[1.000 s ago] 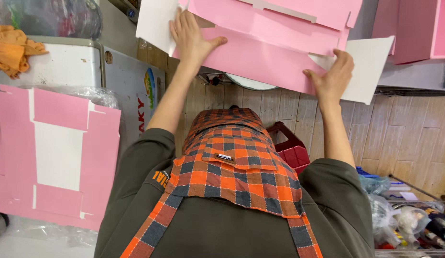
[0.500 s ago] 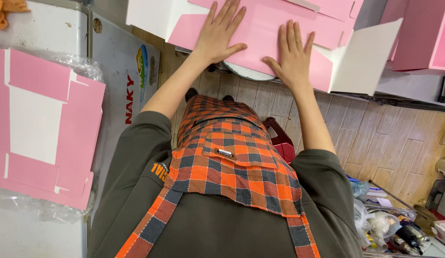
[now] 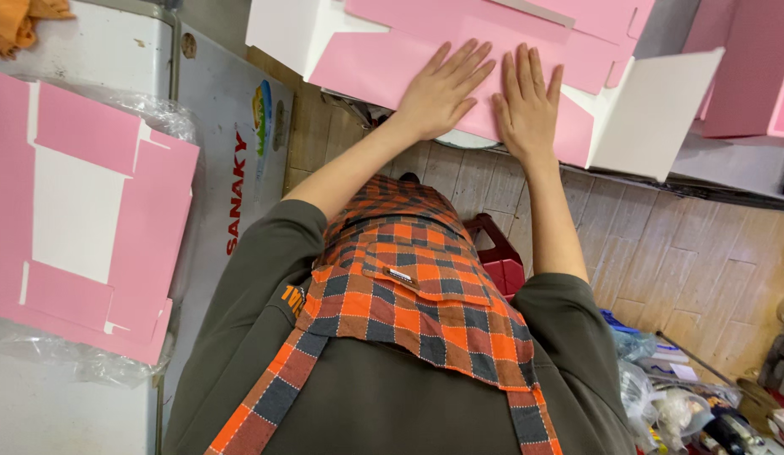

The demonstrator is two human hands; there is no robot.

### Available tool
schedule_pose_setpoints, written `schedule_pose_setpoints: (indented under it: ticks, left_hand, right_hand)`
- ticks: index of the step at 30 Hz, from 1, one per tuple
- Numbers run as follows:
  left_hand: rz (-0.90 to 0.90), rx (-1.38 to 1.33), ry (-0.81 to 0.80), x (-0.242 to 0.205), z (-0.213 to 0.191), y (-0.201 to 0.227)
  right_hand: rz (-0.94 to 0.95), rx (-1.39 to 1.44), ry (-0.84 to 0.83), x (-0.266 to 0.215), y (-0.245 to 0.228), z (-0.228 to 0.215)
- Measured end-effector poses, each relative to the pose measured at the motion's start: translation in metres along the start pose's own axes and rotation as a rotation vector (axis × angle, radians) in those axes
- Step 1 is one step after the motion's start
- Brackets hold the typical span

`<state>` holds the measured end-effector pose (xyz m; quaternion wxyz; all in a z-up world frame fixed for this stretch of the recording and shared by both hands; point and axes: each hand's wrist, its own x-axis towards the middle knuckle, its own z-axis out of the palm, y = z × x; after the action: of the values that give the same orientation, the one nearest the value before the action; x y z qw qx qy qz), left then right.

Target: The person assembles pink and white cardboard boxes by folding flaps and inserting dividers. They handle multiple flat sheets and pre-cut box components, shaping them into finished containers on a work surface.

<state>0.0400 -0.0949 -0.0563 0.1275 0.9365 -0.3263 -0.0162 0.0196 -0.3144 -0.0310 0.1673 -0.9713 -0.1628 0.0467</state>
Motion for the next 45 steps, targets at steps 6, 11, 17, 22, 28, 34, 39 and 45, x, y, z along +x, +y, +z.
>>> schedule_pose_setpoints:
  ticks: [6, 11, 17, 22, 28, 34, 39, 45]
  left_hand:
    - [-0.083, -0.020, -0.127, -0.038, -0.050, -0.062]
    - [-0.159, 0.027, -0.125, -0.041, -0.058, -0.072]
    - [0.144, 0.017, 0.252, -0.005, -0.043, -0.048]
    - [0.214, -0.019, 0.401, -0.003, -0.049, -0.048]
    - [0.217, -0.013, 0.542, -0.005, -0.048, -0.037]
    - [0.221, -0.009, 0.623, -0.004, -0.049, -0.032]
    - [0.244, -0.010, 0.658, -0.003, -0.050, -0.026]
    - [0.312, 0.030, 0.693, 0.000, -0.052, -0.026]
  right_hand:
    - [-0.023, -0.014, 0.038, -0.004, -0.002, -0.004]
    - [-0.095, -0.066, 0.124, -0.002, -0.004, -0.008]
    - [-0.284, -0.112, 0.321, 0.008, -0.003, -0.025]
    - [-0.364, -0.114, 0.415, 0.007, -0.012, -0.029]
    - [-0.381, -0.141, 0.516, 0.005, -0.020, -0.031]
    - [-0.406, -0.160, 0.551, 0.005, -0.022, -0.036]
    - [-0.440, -0.185, 0.596, 0.005, -0.021, -0.036]
    - [-0.492, -0.243, 0.640, 0.004, -0.015, -0.034]
